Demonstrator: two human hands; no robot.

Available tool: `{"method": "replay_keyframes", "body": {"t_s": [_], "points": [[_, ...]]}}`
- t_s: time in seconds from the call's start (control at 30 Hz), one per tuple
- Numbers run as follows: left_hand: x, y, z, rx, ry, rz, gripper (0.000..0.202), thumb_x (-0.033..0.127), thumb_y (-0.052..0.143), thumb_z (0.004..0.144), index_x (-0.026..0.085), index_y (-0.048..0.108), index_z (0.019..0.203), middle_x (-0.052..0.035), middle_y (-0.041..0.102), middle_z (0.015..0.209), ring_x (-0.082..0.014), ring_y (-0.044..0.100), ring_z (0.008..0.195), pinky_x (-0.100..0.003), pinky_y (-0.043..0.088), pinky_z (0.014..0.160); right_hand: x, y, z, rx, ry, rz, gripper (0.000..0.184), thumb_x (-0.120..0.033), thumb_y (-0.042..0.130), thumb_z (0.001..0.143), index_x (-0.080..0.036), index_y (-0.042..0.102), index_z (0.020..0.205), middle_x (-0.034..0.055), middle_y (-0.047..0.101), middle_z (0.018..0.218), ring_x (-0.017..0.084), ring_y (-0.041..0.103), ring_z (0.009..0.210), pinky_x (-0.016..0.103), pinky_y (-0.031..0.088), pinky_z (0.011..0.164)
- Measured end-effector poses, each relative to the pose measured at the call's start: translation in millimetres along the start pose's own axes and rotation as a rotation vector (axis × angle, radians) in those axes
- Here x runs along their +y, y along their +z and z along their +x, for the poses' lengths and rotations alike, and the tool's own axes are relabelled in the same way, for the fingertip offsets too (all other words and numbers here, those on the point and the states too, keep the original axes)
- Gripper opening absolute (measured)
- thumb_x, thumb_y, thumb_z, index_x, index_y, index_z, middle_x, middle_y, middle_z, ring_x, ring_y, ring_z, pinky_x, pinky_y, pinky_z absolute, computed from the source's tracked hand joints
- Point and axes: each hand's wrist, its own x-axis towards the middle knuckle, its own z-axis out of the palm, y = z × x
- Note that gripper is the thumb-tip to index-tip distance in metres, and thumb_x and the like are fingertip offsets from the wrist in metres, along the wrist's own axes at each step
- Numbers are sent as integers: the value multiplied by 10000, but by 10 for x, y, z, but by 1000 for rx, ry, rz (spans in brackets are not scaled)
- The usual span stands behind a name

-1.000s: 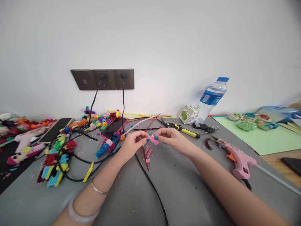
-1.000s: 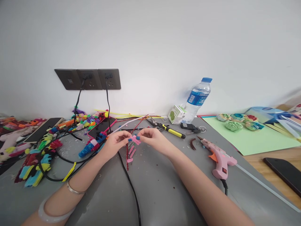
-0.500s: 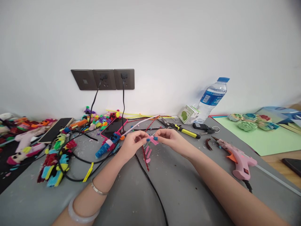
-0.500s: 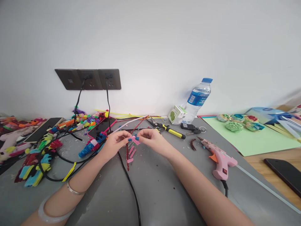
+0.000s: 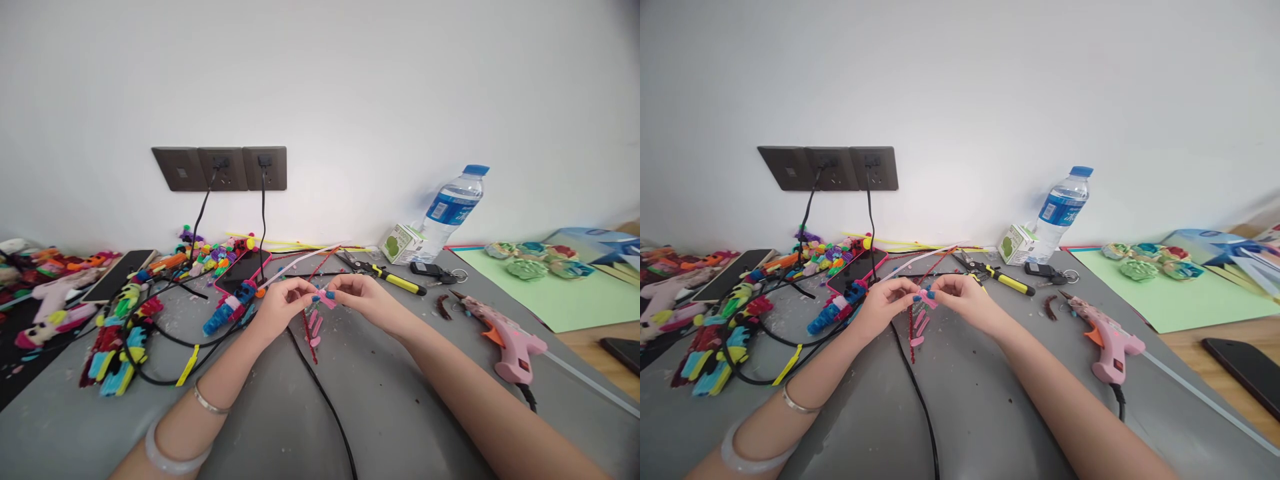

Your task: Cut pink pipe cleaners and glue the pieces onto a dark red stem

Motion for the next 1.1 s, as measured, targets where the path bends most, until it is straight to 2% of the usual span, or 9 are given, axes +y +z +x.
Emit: {"method": "replay_keyframes", "body": {"t_s": [0.4,0.8,0.97,1.1], "points": [[28,2,-4,19,5,-12,238,379,684,798,149,732,837,-52,689,765,-139,544,656,-254,418,600,3,5,-1,-14,-21,-18,345,-519,654,822,-180,633,764,22,650,753,160,556,717,281,407,683],[22,-5,-4,16,19,-11,180,327,684,802,156,740,815,-53,699,772,-161,582,729,-271,443,670,11,12,2,-25,-29,-45,324,-498,630,841,-183,616,766,21,629,755,159,538,710,283,398,669],[23,-13,-6,22,17,-18,198,344,691,798,153,745,817,-52,694,765,-154,570,707,-261,426,639,16,9,0,-11,-34,-42,330,-511,636,832,-186,613,775,23,645,762,167,560,725,285,413,681],[42,-13,-5,40,-3,-39,230,370,705,780,145,745,807,-52,696,758,-133,531,642,-249,400,593,28,-21,5,29,-34,-40,316,-495,644,825,-183,606,796,12,620,757,148,523,691,271,389,648]]}}
